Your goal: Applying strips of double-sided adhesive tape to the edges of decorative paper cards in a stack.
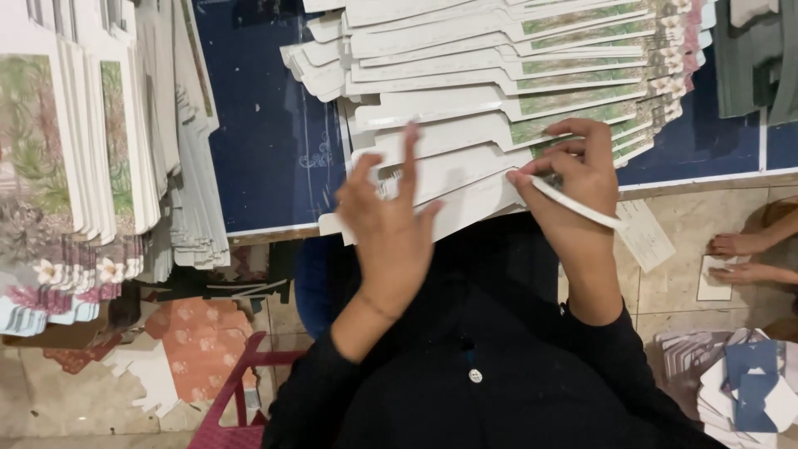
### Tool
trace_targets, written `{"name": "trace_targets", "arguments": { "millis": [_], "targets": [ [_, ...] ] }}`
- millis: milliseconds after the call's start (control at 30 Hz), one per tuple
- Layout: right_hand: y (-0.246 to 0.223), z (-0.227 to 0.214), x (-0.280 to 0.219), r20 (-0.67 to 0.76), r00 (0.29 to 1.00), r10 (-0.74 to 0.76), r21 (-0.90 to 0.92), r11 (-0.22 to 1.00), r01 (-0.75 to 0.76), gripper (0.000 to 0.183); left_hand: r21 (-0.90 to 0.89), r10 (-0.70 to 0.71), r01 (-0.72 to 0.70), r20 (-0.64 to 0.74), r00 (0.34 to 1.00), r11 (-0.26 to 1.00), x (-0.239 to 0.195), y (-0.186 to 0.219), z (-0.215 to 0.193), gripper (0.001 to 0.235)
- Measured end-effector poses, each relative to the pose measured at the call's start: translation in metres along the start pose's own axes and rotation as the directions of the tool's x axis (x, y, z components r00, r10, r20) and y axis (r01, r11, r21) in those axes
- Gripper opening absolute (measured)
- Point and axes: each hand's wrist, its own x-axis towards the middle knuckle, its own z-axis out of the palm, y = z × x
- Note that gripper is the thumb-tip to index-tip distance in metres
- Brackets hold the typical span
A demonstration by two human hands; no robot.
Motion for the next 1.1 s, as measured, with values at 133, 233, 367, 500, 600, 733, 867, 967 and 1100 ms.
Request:
{"name": "trace_targets", "arguments": {
  "millis": [133,233,367,500,600,733,867,967,1100],
  "targets": [
    [0.002,-0.005,0.001,-0.039,0.996,-0.077,0.005,0.997,0.077,0.015,-0.010,0.146,-0.146,0.044,0.988,0.989,0.015,0.027,0.014,0.109],
    [0.001,-0.019,0.004,-0.109,0.987,-0.121,0.104,0.986,0.132,0.018,-0.046,0.257,-0.254,0.071,0.964,0.966,0.018,0.037,0.020,0.117],
    [0.012,-0.006,0.009,-0.141,0.978,-0.152,0.109,0.980,0.168,0.019,0.121,0.367,-0.353,-0.117,0.923,0.928,0.035,0.012,0.052,0.077],
    [0.016,0.012,0.014,-0.067,0.989,-0.133,0.061,0.989,0.137,0.017,0.095,0.417,-0.412,-0.041,0.908,0.906,0.039,-0.010,0.029,0.095],
    [0.011,0.011,0.014,-0.031,0.992,-0.121,0.085,0.989,0.124,0.011,0.113,0.368,-0.368,0.025,0.929,0.923,0.019,-0.010,0.001,0.056],
    [0.012,0.007,0.011,0.025,0.990,-0.138,0.055,0.989,0.137,0.007,0.124,0.342,-0.344,0.043,0.939,0.931,-0.004,-0.007,0.008,0.047],
    [0.019,0.013,0.008,-0.009,0.974,-0.225,0.017,0.974,0.225,0.006,0.030,0.365,-0.365,0.006,0.931,0.931,-0.008,0.009,0.028,0.046],
    [0.023,0.016,0.006,-0.073,0.945,-0.320,-0.037,0.947,0.318,0.006,-0.014,0.378,-0.378,-0.028,0.926,0.926,0.002,0.028,0.031,0.041],
    [0.042,0.026,-0.001,-0.151,0.872,-0.466,-0.180,0.880,0.439,0.007,-0.025,0.397,-0.398,-0.046,0.917,0.917,0.010,0.040,0.034,0.033]
  ]
}}
